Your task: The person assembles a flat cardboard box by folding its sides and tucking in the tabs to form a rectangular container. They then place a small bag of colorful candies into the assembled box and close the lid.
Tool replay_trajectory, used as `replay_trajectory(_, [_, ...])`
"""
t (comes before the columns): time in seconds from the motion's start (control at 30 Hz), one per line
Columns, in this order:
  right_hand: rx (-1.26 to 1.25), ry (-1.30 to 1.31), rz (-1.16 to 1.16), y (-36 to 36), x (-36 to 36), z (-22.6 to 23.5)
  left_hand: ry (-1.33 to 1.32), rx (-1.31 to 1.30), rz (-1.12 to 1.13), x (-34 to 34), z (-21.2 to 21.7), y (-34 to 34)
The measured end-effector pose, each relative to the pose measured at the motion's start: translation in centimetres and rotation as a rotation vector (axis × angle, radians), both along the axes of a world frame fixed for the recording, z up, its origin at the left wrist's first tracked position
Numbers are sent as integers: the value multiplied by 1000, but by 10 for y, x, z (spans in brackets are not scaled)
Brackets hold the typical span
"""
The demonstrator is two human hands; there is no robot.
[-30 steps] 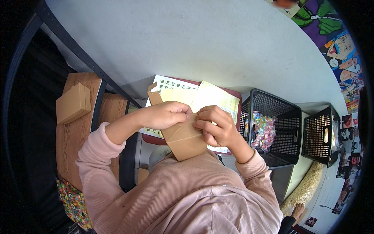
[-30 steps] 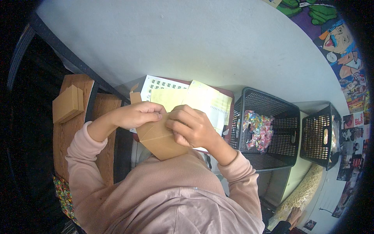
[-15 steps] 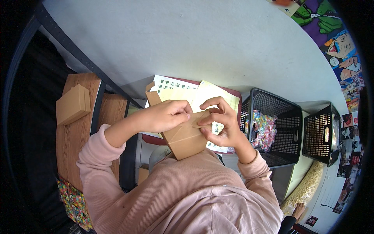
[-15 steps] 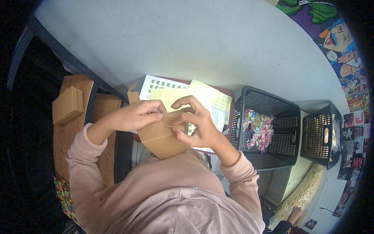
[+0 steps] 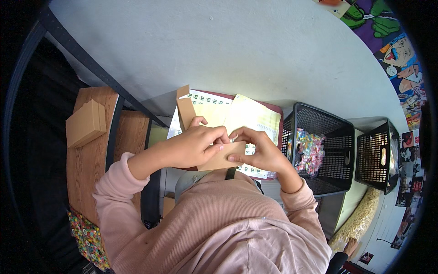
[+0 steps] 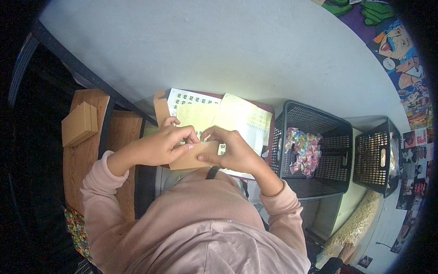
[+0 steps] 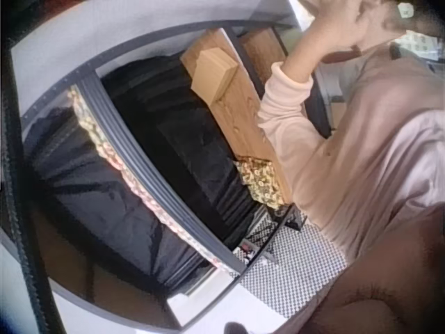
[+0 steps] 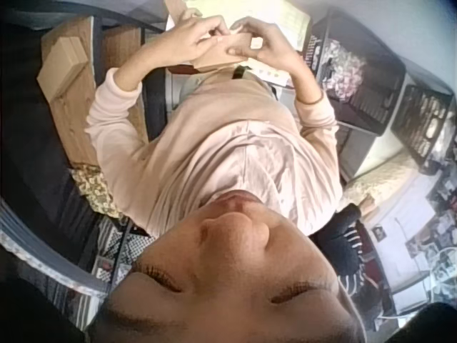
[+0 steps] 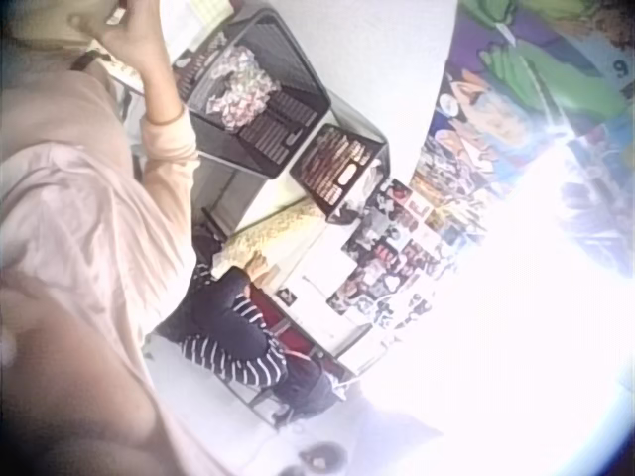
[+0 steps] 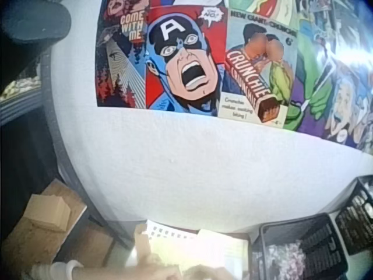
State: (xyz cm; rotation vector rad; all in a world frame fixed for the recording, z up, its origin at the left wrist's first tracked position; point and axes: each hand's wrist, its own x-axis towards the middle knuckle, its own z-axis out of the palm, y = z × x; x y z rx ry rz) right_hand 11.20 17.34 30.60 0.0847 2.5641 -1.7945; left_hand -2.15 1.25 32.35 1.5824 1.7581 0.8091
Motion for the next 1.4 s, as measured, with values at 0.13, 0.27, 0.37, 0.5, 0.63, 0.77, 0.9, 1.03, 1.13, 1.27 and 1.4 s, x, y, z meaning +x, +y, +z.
replay_trajectory(0.13, [-25,-10,-32,-3,1,-1,215,143,-23,4,2,-4])
replay_trajectory(0.27, [-68,57,-152,-10,1,1,359,198,0,7,7,-5])
replay_trajectory(0.37, [-52,129,-202,-11,3,-7,480,222,18,14,6,-5])
replay_trajectory(0.5, [-32,150,-239,-15,7,1,514,294,35,15,-8,-5])
replay_trajectory(0.63, [-35,330,-240,3,14,-9,406,442,-31,13,-13,-12])
replay_trajectory(0.77, [-14,439,-750,41,4,-21,273,612,-49,18,-23,-21])
replay_trajectory(0.9, [-814,64,-589,81,12,-77,220,777,-88,24,-35,-25])
replay_trajectory(1.03, [-939,117,-279,79,10,-78,332,826,-87,27,-49,-32])
replay_trajectory(1.13, [-668,148,-404,70,4,-69,464,773,-9,18,-70,-37])
replay_trajectory(1.27, [-276,374,-702,59,1,-54,577,459,205,14,-83,-35])
replay_trajectory(1.4, [301,597,-823,53,0,-30,52,311,380,25,-71,-19])
